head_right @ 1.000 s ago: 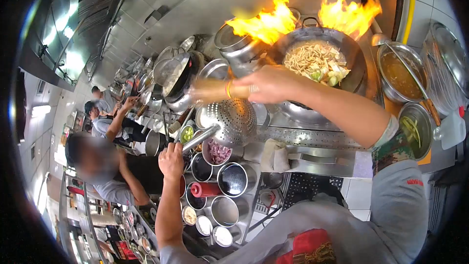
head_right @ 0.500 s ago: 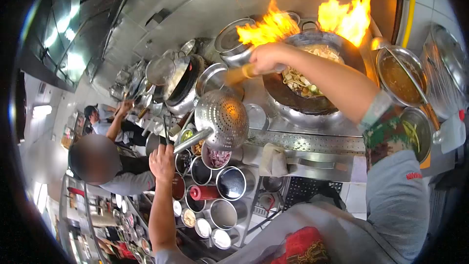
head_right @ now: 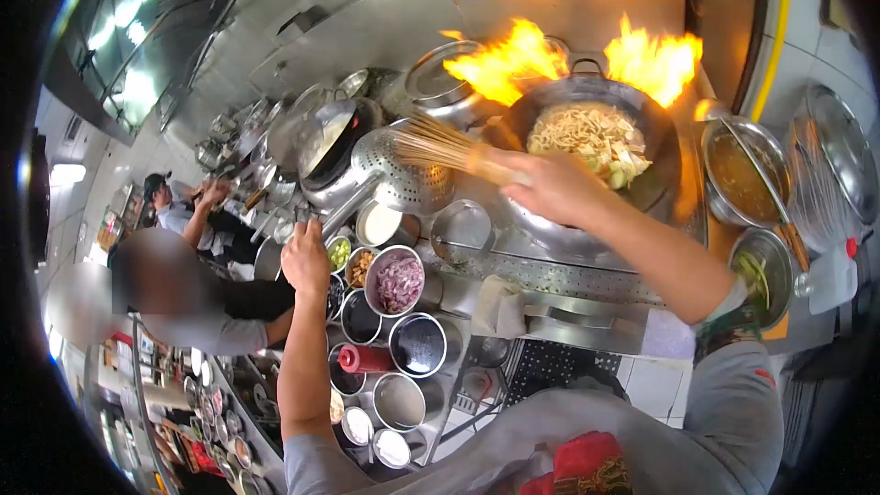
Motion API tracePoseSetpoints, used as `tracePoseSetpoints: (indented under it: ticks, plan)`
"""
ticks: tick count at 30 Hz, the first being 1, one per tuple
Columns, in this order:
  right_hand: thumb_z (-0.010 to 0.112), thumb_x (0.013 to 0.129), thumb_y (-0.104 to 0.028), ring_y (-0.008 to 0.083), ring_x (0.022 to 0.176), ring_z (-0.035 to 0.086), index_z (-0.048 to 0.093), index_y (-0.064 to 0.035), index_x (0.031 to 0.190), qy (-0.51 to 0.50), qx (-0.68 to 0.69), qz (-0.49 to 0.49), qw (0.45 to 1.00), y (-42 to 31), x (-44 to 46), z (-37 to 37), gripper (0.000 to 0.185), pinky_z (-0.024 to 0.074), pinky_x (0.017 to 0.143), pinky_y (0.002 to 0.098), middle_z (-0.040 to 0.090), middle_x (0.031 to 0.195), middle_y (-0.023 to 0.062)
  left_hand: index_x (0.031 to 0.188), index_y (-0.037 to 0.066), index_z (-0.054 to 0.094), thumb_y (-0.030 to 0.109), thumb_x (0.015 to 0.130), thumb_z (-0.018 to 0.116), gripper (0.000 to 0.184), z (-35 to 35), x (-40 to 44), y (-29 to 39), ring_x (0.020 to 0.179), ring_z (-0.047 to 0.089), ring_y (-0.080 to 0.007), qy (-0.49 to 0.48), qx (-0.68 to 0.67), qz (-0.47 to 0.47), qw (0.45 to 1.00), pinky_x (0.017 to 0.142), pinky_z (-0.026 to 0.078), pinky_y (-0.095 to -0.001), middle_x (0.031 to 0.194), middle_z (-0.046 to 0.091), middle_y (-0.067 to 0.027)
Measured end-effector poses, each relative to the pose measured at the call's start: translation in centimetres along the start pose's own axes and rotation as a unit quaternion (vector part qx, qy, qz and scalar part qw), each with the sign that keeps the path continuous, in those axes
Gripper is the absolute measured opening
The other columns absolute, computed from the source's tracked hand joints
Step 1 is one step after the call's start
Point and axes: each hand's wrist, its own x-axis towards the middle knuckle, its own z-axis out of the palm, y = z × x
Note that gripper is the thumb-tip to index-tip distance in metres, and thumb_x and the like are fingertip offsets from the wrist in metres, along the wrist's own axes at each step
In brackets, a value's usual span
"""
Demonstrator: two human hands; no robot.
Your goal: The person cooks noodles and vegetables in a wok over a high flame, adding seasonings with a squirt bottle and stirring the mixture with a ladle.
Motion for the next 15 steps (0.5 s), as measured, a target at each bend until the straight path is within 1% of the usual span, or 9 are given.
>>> tracePoseSetpoints:
  ticks: [2,5,7,8,10,11,12,14,15]
  plan:
    - [0.068,0.088,-0.031,0.0365,0.082,0.068,0.058,-0.0283,0.138,-0.020,-0.020,0.025,0.999,-0.9,-1.2,0.5,0.051,0.0535,0.070,0.0498,0.071,0.089,0.0175,0.095,0.013,0.060,0.012,0.088,0.058,0.007,-0.7,0.8,0.9,0.073,0.067,-0.0281,0.020,-0.006,0.003,1.000,0.066,0.054,-0.0416,0.083,0.059,-0.0076]
    - [0.069,0.087,-0.029,0.0390,0.075,0.065,0.051,-0.0272,0.143,-0.130,-0.065,0.045,0.988,-0.2,-4.9,1.0,0.059,0.0515,0.068,0.0509,0.065,0.080,0.0187,0.099,0.012,0.060,0.009,0.088,0.057,0.012,-1.3,0.2,0.8,0.077,0.070,-0.0338,-0.065,-0.021,-0.076,0.995,0.066,0.055,-0.0457,0.092,0.065,-0.0108]
    - [0.069,0.088,-0.029,0.0390,0.077,0.066,0.052,-0.0243,0.143,-0.126,-0.076,0.057,0.987,1.4,-8.1,1.6,0.058,0.0519,0.069,0.0508,0.066,0.083,0.0183,0.104,0.010,0.060,0.008,0.086,0.057,0.018,-1.0,-1.6,-0.3,0.083,0.070,-0.0402,-0.114,-0.072,-0.130,0.982,0.067,0.055,-0.0509,0.099,0.068,-0.0160]
    - [0.069,0.088,-0.029,0.0390,0.077,0.066,0.052,-0.0229,0.143,-0.131,-0.077,0.071,0.986,1.5,-10.1,2.4,0.058,0.0521,0.070,0.0507,0.066,0.084,0.0180,0.107,0.008,0.057,0.011,0.084,0.061,0.023,0.3,-3.5,-1.2,0.084,0.068,-0.0441,-0.108,-0.112,-0.142,0.977,0.066,0.053,-0.0537,0.095,0.068,-0.0201]
    - [0.070,0.088,-0.027,0.0386,0.078,0.066,0.054,-0.0189,0.142,-0.109,-0.047,0.129,0.984,-1.7,-15.3,0.8,0.057,0.0528,0.071,0.0490,0.067,0.087,0.0183,0.107,0.005,0.053,0.008,0.083,0.066,0.028,-0.3,-7.1,-1.6,0.070,0.069,-0.0373,-0.113,-0.276,-0.113,0.948,0.059,0.052,-0.0481,0.081,0.066,-0.0189]
    - [0.070,0.088,-0.026,0.0384,0.079,0.067,0.055,-0.0168,0.142,-0.089,-0.038,0.150,0.984,-3.1,-16.5,-0.1,0.057,0.0531,0.072,0.0482,0.068,0.089,0.0185,0.107,0.003,0.052,0.007,0.084,0.069,0.029,-4.5,-7.8,0.3,0.055,0.062,-0.0225,-0.257,-0.451,-0.260,0.814,0.049,0.047,-0.0382,0.075,0.060,-0.0109]
    - [0.070,0.089,-0.024,0.0360,0.083,0.068,0.053,-0.0140,0.143,-0.068,0.017,0.152,0.986,-3.9,-18.7,-0.9,0.058,0.0533,0.073,0.0462,0.069,0.098,0.0167,0.112,0.005,0.053,0.005,0.087,0.067,0.028,-6.3,-8.8,1.1,0.051,0.051,-0.0110,-0.344,-0.515,-0.317,0.718,0.043,0.041,-0.0294,0.074,0.055,-0.0037]
    - [0.070,0.090,-0.020,0.0312,0.091,0.071,0.050,-0.0084,0.145,-0.002,0.125,0.181,0.976,-6.5,-23.8,-1.8,0.060,0.0537,0.075,0.0422,0.071,0.117,0.0133,0.114,0.008,0.052,0.005,0.091,0.064,0.026,-5.4,-12.4,3.4,0.050,0.050,-0.0104,-0.348,-0.656,-0.381,0.551,0.040,0.039,-0.0270,0.073,0.053,-0.0015]
    - [0.071,0.091,-0.019,0.0277,0.091,0.070,0.048,-0.0077,0.146,-0.026,0.106,0.196,0.975,-5.7,-25.8,-2.7,0.061,0.0538,0.074,0.0395,0.071,0.117,0.0121,0.114,0.008,0.052,0.005,0.092,0.064,0.025,-4.8,-12.9,5.5,0.049,0.048,-0.0097,-0.350,-0.707,-0.418,0.450,0.040,0.039,-0.0265,0.073,0.051,-0.0005]
